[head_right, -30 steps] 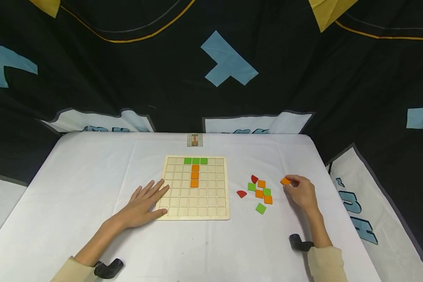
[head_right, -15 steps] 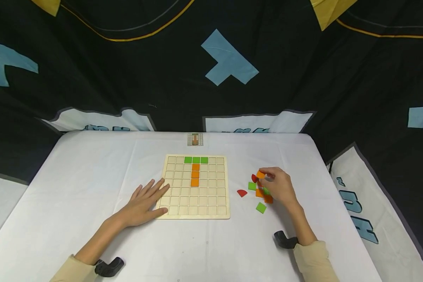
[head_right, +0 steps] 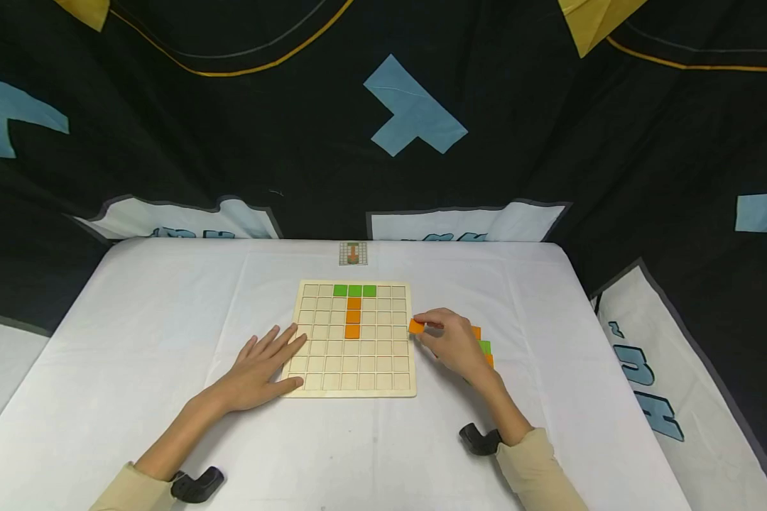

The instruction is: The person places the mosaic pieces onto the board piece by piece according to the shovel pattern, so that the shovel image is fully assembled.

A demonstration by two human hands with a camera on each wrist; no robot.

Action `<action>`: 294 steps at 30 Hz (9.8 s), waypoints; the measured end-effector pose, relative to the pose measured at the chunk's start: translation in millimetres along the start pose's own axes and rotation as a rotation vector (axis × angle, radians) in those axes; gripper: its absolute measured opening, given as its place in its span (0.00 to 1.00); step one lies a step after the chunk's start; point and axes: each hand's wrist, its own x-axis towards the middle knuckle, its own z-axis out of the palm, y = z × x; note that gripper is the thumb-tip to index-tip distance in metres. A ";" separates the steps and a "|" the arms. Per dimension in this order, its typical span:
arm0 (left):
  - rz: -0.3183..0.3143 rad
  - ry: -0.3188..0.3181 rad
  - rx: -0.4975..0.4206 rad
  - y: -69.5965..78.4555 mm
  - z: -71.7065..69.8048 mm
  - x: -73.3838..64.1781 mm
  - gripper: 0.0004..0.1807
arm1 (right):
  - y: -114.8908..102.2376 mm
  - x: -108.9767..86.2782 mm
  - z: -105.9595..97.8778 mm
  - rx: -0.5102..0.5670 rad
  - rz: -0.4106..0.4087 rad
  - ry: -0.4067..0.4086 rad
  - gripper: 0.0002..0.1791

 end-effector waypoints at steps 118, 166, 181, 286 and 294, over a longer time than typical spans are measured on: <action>0.005 0.009 0.009 1.0 -0.1 0.5 0.41 | 76.5 -17.7 -51.8 -0.120 0.177 -0.009 0.15; 0.021 0.036 -0.010 -0.1 2.0 -0.7 0.41 | -17.0 1.0 36.3 -0.024 -0.104 -0.099 0.13; 0.039 0.039 -0.023 -0.3 1.3 -0.4 0.40 | -25.6 11.5 64.5 -0.028 -0.094 -0.147 0.13; 0.013 0.012 -0.010 0.5 1.3 -0.1 0.42 | 7.8 -9.5 0.2 -0.084 -0.076 -0.027 0.15; 0.014 0.009 -0.019 0.0 1.5 -0.1 0.42 | -18.2 4.3 29.0 -0.066 -0.117 -0.080 0.15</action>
